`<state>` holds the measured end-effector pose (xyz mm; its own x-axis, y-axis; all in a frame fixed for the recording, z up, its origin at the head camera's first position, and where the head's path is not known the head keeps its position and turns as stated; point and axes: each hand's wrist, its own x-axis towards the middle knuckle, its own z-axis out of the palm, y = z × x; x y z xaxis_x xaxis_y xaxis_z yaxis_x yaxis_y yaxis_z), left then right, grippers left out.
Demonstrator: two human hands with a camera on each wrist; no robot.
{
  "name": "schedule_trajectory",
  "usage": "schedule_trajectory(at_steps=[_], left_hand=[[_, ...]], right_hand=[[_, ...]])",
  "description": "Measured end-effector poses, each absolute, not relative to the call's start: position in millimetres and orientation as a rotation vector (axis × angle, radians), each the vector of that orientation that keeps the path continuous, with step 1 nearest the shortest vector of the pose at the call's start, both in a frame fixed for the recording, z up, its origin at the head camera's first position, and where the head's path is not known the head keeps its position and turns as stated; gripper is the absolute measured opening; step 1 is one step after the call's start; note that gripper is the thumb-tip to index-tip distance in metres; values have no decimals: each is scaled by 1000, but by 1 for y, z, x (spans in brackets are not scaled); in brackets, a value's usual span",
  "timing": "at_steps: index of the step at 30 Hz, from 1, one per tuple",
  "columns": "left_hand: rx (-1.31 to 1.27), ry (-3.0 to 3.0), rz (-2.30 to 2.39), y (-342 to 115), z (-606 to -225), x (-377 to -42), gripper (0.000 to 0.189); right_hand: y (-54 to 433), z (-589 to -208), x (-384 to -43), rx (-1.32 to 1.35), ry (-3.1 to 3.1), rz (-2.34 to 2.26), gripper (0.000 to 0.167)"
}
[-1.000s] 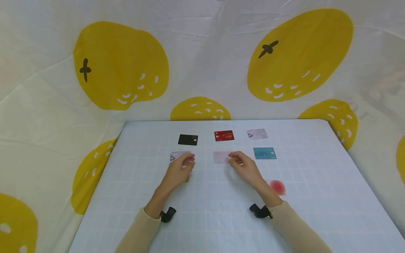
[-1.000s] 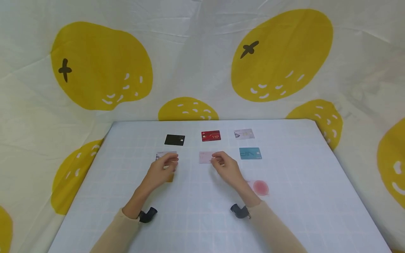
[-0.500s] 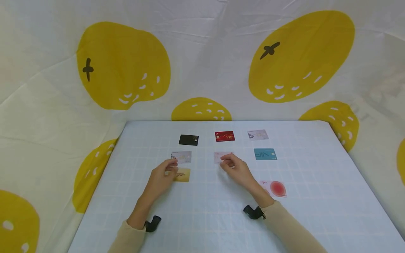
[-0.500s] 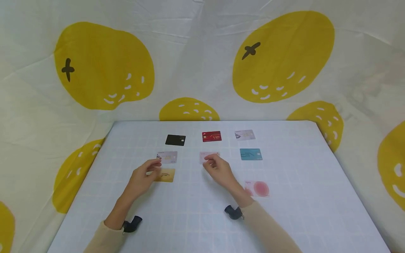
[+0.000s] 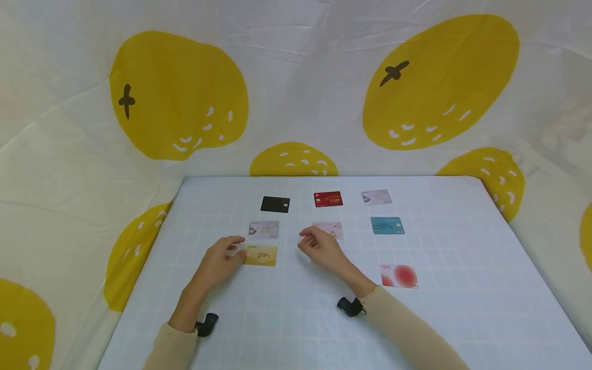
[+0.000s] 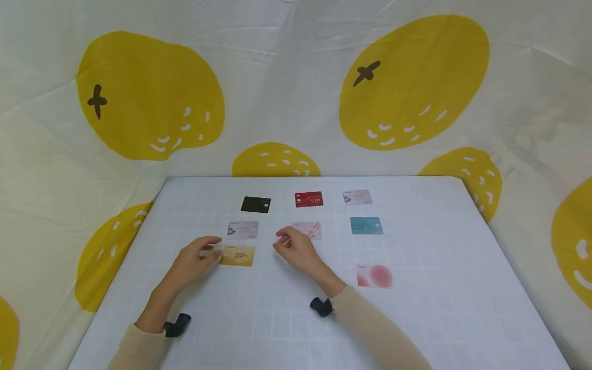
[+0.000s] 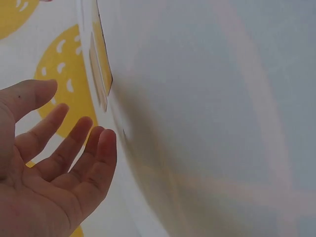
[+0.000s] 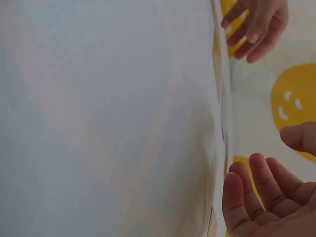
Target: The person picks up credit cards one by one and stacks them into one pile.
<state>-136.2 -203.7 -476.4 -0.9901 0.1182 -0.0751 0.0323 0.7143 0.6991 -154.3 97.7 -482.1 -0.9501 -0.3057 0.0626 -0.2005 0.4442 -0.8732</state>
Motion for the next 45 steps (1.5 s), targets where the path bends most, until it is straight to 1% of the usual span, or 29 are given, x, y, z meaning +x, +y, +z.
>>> schedule_trajectory(at_steps=[5, 11, 15, 20, 31, 38, 45], left_hand=[[199, 2805, 1036, -208, -479, -142, 47], [306, 2827, 833, -210, -485, -147, 55], [353, 2847, 717, -208, -485, -146, 59], [351, 2857, 662, -205, -483, -145, 60], [320, 2860, 656, -204, -481, -144, 50], [304, 2862, 659, -203, -483, -145, 47], [277, 2850, 660, -202, -484, -145, 50]], right_hand=[[80, -486, -159, -513, 2568, -1452, 33], [59, -489, -163, -534, 2554, -1250, 47], [51, -492, -165, -545, 2603, -1092, 53], [44, -493, -166, -554, 2681, -927, 58], [29, -490, -159, -595, 2798, -628, 63], [29, -487, -157, -603, 2816, -622, 58], [31, -488, -158, -620, 2791, -649, 52]])
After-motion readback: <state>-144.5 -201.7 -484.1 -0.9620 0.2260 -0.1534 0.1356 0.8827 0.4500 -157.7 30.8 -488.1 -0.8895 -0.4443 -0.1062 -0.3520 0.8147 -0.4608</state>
